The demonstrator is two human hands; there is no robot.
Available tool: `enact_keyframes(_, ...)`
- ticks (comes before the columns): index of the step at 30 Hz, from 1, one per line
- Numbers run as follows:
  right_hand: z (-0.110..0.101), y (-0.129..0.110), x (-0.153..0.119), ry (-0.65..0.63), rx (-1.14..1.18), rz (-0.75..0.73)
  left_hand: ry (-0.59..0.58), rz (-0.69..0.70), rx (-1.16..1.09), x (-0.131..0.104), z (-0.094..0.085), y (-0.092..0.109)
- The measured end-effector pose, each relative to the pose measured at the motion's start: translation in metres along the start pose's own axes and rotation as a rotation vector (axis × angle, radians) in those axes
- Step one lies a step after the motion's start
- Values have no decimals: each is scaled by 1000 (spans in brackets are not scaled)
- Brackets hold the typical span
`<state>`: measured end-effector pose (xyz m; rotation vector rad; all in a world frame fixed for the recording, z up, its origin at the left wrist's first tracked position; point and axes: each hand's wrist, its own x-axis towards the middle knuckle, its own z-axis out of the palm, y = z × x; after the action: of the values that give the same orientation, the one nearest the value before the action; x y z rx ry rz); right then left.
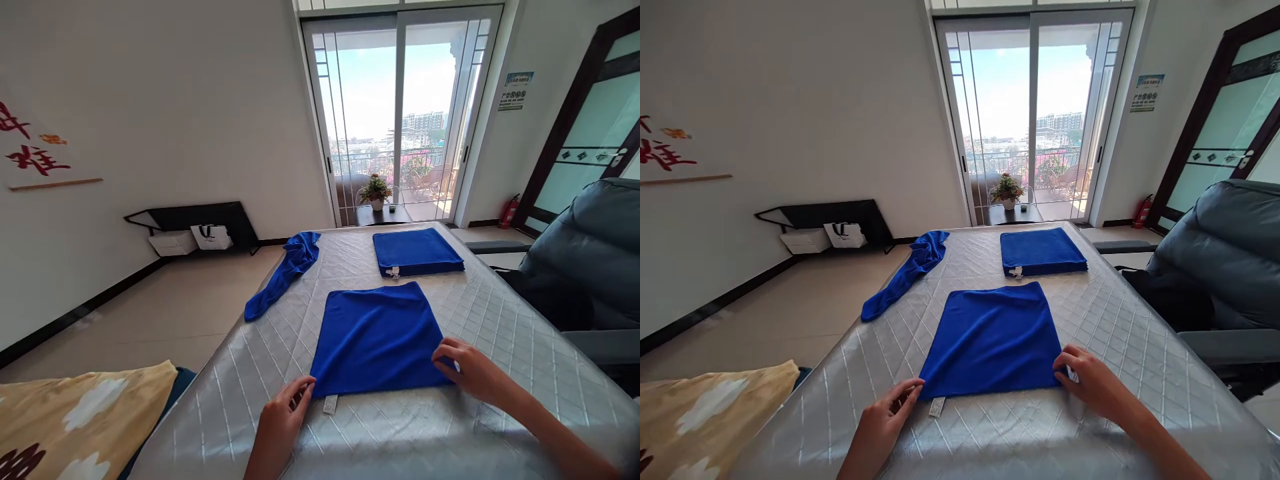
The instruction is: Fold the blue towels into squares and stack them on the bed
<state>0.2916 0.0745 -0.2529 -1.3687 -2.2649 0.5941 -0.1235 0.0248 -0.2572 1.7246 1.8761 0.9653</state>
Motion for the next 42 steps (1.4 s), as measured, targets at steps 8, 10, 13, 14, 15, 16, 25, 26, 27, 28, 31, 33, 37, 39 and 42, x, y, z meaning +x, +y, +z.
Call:
enact_keyframes(8, 6, 17, -56, 161, 71, 52, -68, 99, -40, 3, -15, 6)
enact_keyframes(10, 6, 13, -52, 192, 50, 5, -16, 167, -1, 5, -15, 4)
enact_keyframes(13, 1, 10, -50, 243, 75, -45, 71, 295, 57, 9, -12, 2)
enact_keyframes(14, -2, 10, -50, 260, 109, -54, 92, 337, 75, 10, -12, 3)
enact_keyframes(15, -7, 10, -50, 271, 153, -60, 113, 374, 92, 12, -13, 6)
enact_keyframes(16, -13, 9, -50, 276, 198, -63, 143, 402, 110, 13, -16, 10)
enact_keyframes(25, -105, -26, -52, 526, 86, -109, 306, 471, 114, 26, -79, 85)
enact_keyframes(26, -113, -31, -54, 550, 52, -140, 304, 467, 105, 25, -85, 92)
enact_keyframes(27, -121, -36, -56, 573, 18, -176, 302, 462, 100, 24, -90, 98)
enact_keyframes(28, -127, -40, -59, 595, -14, -212, 299, 460, 97, 23, -95, 103)
enact_keyframes(31, -141, -47, -66, 637, -79, -265, 294, 480, 104, 22, -108, 114)
enact_keyframes(33, -149, -50, -68, 644, -96, -259, 285, 472, 116, 25, -115, 118)
enact_keyframes(37, -161, -50, -58, 626, -86, -257, 217, 361, 113, 45, -125, 119)
enact_keyframes(39, -168, -49, -44, 598, -70, -245, 157, 324, 79, 62, -126, 122)
enact_keyframes(42, -181, -46, -10, 553, -41, -199, 68, 315, -9, 93, -125, 134)
